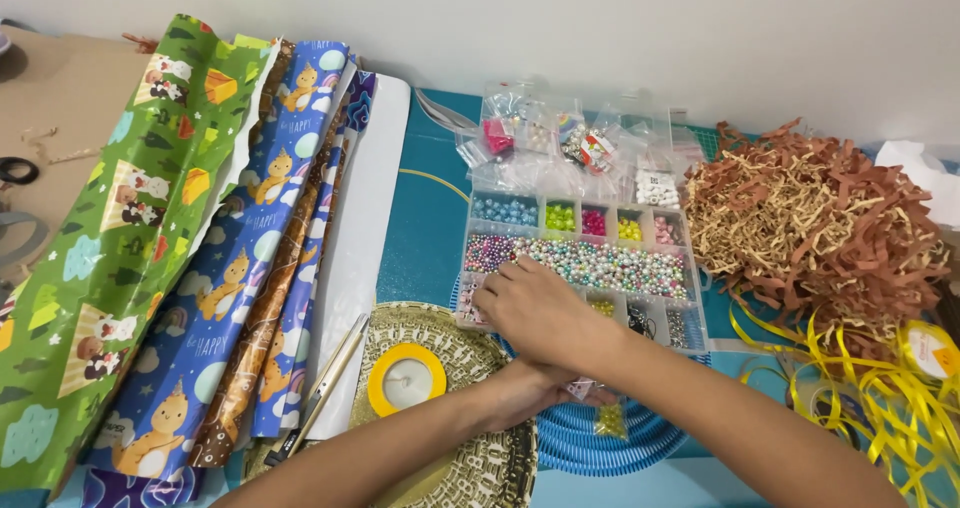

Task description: Sorting and inspecting small beads and packaging them into plastic bags within an organizer.

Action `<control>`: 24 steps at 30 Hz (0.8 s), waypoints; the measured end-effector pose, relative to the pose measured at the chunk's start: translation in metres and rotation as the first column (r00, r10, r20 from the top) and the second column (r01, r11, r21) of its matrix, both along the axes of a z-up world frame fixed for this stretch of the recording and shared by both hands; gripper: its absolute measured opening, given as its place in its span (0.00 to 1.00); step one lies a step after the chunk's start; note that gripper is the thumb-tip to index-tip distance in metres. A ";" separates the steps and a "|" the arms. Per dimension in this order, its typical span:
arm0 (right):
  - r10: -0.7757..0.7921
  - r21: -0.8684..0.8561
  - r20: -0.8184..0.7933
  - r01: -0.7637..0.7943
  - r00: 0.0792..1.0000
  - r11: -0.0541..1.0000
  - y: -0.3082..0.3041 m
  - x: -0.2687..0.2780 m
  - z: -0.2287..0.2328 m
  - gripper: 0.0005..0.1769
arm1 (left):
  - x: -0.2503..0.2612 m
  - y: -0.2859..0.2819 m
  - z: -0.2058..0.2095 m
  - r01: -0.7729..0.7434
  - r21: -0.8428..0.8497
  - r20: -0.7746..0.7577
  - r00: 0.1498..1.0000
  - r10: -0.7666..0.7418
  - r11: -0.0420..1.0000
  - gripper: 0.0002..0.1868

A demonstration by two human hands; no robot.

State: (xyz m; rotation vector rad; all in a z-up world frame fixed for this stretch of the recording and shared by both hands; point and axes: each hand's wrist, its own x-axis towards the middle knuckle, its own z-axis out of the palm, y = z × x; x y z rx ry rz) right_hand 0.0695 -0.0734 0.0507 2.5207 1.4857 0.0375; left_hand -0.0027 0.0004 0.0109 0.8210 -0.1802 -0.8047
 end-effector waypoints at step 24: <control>-0.248 -0.044 -0.248 0.245 0.937 0.969 0.022 0.018 0.003 0.04 | 0.002 -0.003 -0.025 -0.020 0.000 -0.039 0.999 0.020 1.000 0.20</control>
